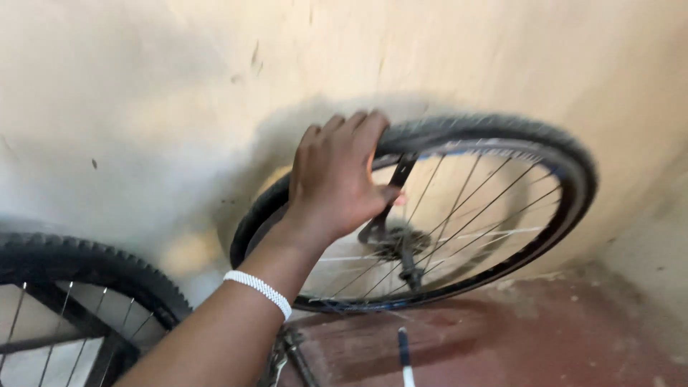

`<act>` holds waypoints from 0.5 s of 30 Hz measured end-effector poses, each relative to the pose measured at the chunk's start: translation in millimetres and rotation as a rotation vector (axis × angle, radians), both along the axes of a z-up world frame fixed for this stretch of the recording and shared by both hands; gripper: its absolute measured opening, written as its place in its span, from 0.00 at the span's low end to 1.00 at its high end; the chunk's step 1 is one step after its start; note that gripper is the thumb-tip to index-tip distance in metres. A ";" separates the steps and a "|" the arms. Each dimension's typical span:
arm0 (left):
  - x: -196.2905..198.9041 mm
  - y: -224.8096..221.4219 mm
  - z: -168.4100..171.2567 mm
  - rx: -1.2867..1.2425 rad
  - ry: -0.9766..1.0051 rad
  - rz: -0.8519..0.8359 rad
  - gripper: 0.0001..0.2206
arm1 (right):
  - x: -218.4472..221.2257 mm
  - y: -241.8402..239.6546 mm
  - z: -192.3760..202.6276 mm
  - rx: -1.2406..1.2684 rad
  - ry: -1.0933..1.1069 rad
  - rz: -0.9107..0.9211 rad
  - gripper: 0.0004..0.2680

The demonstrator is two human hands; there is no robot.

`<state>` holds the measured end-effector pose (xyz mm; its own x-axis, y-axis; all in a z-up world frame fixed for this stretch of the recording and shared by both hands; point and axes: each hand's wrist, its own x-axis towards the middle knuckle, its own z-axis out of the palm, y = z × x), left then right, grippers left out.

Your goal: A person uses a metal tool as a lever to pry a bicycle tire off the rim of a wheel.

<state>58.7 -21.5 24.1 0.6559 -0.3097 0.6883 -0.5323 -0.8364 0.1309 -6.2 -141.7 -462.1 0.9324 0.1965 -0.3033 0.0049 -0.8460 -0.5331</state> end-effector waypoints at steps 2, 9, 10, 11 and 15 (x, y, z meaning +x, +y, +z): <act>0.1 1.0 -2.2 0.000 -0.028 -0.022 0.35 | 25.4 -37.7 70.9 -0.038 0.003 0.090 0.12; -19.5 -21.4 4.0 -0.053 0.225 0.255 0.34 | 54.2 -144.4 453.8 0.092 -0.164 0.250 0.04; -24.4 -23.1 2.8 -0.057 0.211 0.253 0.34 | 38.4 -150.2 485.9 0.088 -0.178 0.250 0.04; -30.6 -24.3 0.5 -0.073 0.201 0.245 0.31 | 20.4 -155.2 517.8 0.268 -0.242 0.155 0.06; -45.5 -27.4 -20.5 -0.100 0.197 0.253 0.31 | -8.7 -173.1 549.4 0.555 -0.469 -0.133 0.08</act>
